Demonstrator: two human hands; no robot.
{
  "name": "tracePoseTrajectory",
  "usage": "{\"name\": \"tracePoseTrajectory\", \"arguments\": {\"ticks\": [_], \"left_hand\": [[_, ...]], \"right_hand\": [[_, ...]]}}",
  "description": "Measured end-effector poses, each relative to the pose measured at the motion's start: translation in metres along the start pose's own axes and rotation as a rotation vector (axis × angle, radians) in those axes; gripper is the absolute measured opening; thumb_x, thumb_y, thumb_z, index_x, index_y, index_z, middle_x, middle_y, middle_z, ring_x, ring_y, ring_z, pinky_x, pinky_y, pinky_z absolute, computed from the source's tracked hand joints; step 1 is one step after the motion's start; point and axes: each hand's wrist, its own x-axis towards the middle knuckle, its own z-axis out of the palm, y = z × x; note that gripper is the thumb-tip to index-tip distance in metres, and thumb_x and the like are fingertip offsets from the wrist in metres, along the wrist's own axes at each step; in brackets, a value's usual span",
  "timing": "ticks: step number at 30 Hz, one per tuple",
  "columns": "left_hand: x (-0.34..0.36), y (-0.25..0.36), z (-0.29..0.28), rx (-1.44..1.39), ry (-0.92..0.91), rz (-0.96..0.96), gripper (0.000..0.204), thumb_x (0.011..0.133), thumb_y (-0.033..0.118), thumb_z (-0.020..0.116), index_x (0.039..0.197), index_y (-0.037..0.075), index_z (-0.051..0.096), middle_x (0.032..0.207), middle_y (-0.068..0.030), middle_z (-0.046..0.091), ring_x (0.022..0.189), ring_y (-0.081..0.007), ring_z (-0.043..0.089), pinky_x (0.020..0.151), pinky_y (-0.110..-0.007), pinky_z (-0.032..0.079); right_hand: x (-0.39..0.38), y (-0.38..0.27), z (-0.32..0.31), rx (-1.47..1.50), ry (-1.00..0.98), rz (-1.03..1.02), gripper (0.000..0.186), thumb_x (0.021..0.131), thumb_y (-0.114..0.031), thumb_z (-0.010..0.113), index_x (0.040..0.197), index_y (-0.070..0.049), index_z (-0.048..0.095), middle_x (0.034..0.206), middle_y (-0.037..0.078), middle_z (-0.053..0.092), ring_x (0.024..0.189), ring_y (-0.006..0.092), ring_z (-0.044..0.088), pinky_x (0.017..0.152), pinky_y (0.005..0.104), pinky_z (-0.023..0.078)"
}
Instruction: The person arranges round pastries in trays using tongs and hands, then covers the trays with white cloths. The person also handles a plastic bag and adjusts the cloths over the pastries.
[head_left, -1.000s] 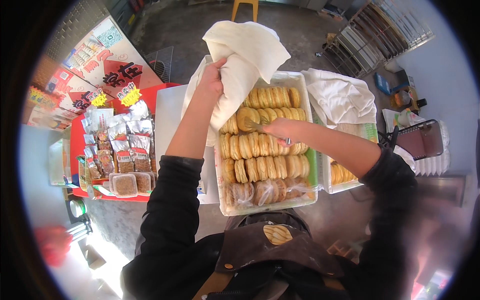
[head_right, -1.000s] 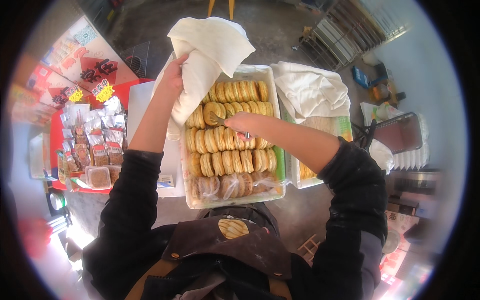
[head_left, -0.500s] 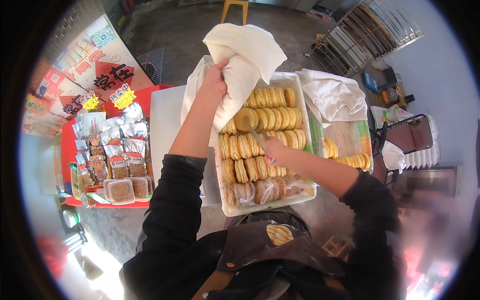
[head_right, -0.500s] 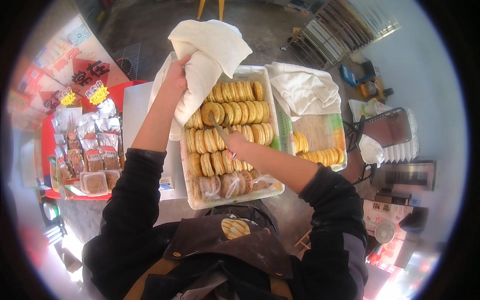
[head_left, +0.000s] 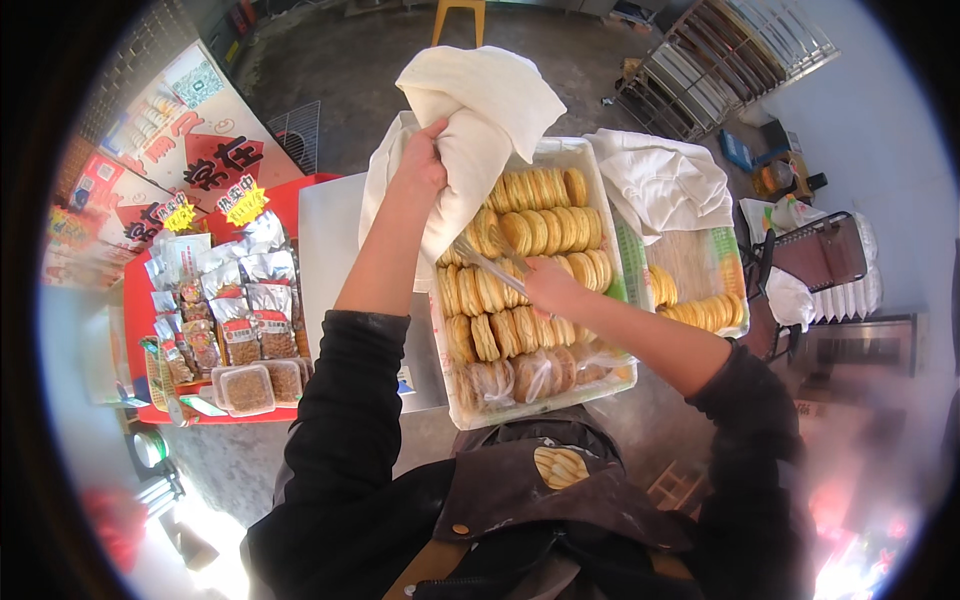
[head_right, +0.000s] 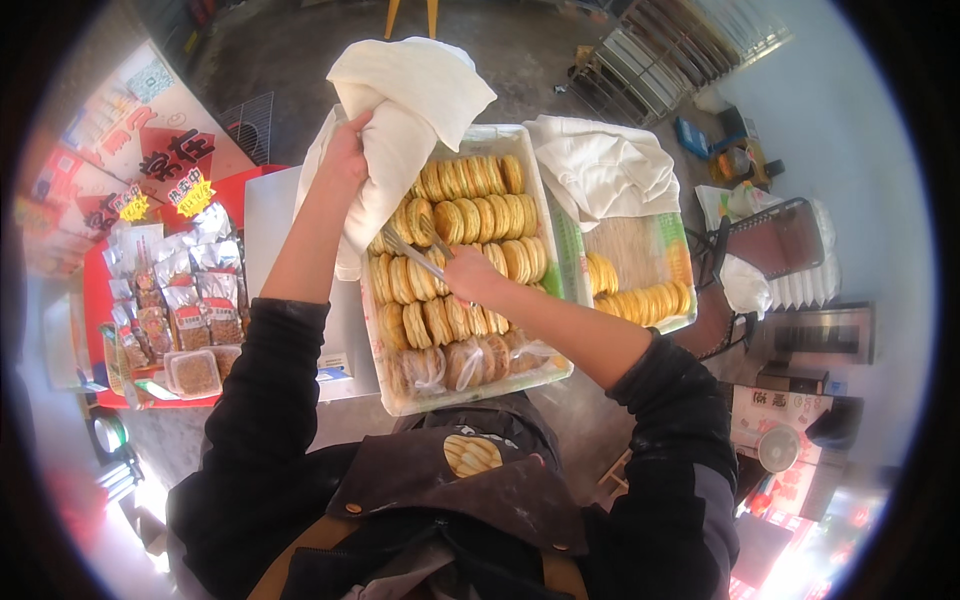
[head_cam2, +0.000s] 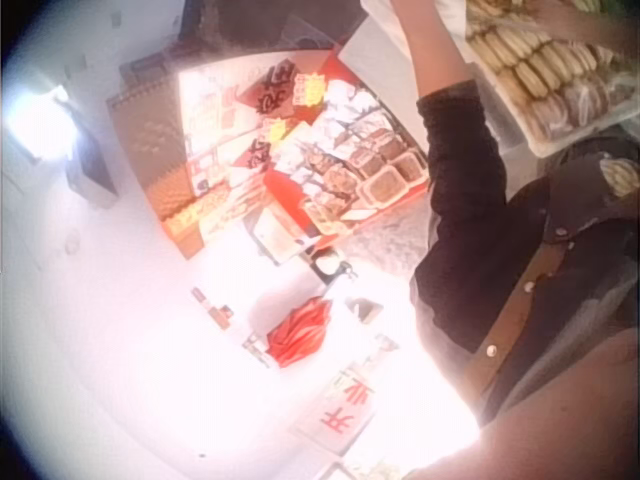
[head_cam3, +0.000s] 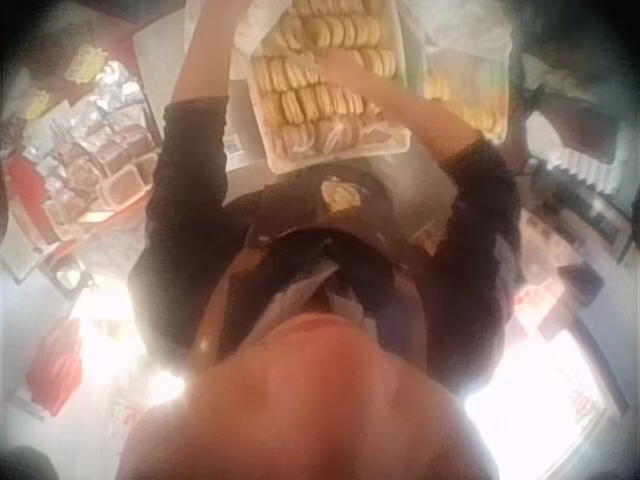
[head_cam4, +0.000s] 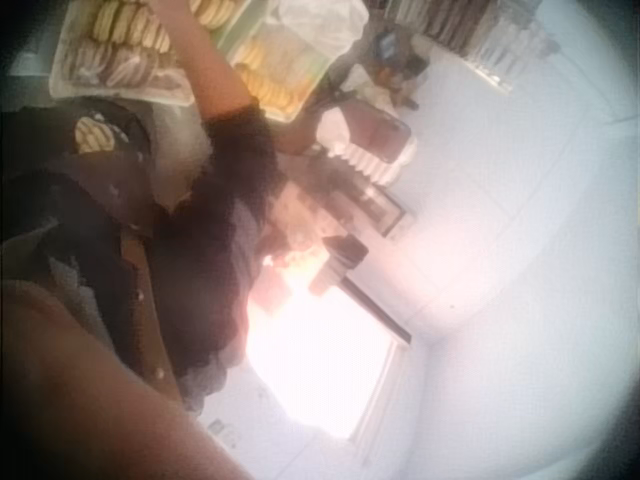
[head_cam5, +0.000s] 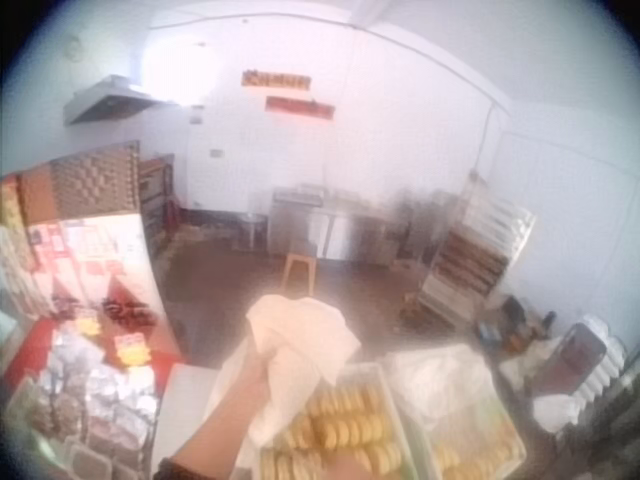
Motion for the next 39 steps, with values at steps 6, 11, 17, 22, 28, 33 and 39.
{"name": "tracePoseTrajectory", "arguments": {"ticks": [6, 11, 17, 22, 28, 33, 39], "left_hand": [[-0.006, 0.000, 0.006, 0.003, 0.010, 0.002, 0.050, 0.111, 0.022, 0.058, 0.153, -0.004, 0.052, 0.149, -0.0245, 0.064, 0.136, -0.0415, 0.064, 0.116, -0.058, 0.053], [-0.004, 0.001, 0.005, 0.025, 0.012, -0.006, 0.049, 0.113, 0.025, 0.054, 0.152, -0.005, 0.053, 0.149, -0.0245, 0.064, 0.136, -0.0411, 0.063, 0.118, -0.055, 0.051], [-0.003, 0.001, 0.005, 0.014, 0.019, -0.001, 0.049, 0.113, 0.025, 0.054, 0.152, -0.005, 0.053, 0.148, -0.0240, 0.064, 0.136, -0.0407, 0.063, 0.117, -0.055, 0.052], [-0.004, -0.001, 0.005, 0.028, 0.055, 0.011, 0.048, 0.111, 0.022, 0.057, 0.153, -0.003, 0.053, 0.150, -0.0236, 0.063, 0.138, -0.0410, 0.063, 0.118, -0.057, 0.051], [0.000, -0.002, 0.004, 0.033, 0.044, 0.014, 0.047, 0.111, 0.021, 0.057, 0.152, -0.002, 0.054, 0.150, -0.0223, 0.064, 0.137, -0.0402, 0.063, 0.118, -0.057, 0.051], [0.006, -0.001, 0.002, 0.052, 0.042, 0.016, 0.047, 0.112, 0.021, 0.057, 0.152, -0.002, 0.055, 0.149, -0.0222, 0.064, 0.137, -0.0397, 0.064, 0.118, -0.056, 0.052], [0.011, -0.003, 0.001, 0.100, 0.045, 0.033, 0.046, 0.112, 0.022, 0.056, 0.151, -0.003, 0.056, 0.148, -0.0228, 0.065, 0.136, -0.0397, 0.064, 0.117, -0.055, 0.053]], "right_hand": [[0.001, 0.012, -0.009, -0.016, -0.019, 0.124, 0.041, 0.101, -0.004, 0.054, 0.141, 0.006, 0.057, 0.084, 0.019, 0.071, 0.058, 0.0276, 0.073, 0.056, 0.0444, 0.057], [-0.015, 0.016, -0.016, 0.129, 0.070, 0.167, 0.045, 0.106, -0.011, 0.049, 0.151, -0.002, 0.055, 0.094, 0.021, 0.073, 0.061, 0.0280, 0.073, 0.057, 0.0452, 0.058], [0.004, 0.036, 0.005, -0.027, 0.542, 0.025, 0.045, 0.110, -0.016, 0.046, 0.152, -0.002, 0.055, 0.114, 0.029, 0.073, 0.096, 0.0412, 0.075, 0.080, 0.0507, 0.060], [0.010, 0.051, 0.041, 0.175, 0.375, 0.006, 0.043, 0.109, -0.015, 0.048, 0.150, -0.002, 0.056, 0.120, 0.032, 0.072, 0.112, 0.0481, 0.069, 0.096, 0.0543, 0.055], [-0.002, 0.066, 0.015, 0.329, 0.606, 0.033, 0.046, 0.110, -0.017, 0.047, 0.153, -0.002, 0.053, 0.117, 0.031, 0.072, 0.103, 0.0477, 0.071, 0.090, 0.0541, 0.057], [-0.012, 0.078, 0.008, 0.251, 0.444, 0.067, 0.045, 0.111, -0.018, 0.046, 0.152, -0.001, 0.053, 0.119, 0.033, 0.072, 0.109, 0.0512, 0.068, 0.096, 0.0568, 0.055], [-0.001, 0.107, 0.015, 0.279, 0.717, -0.063, 0.042, 0.110, -0.019, 0.047, 0.145, 0.003, 0.056, 0.123, 0.035, 0.070, 0.117, 0.0582, 0.063, 0.102, 0.0607, 0.050]]}}
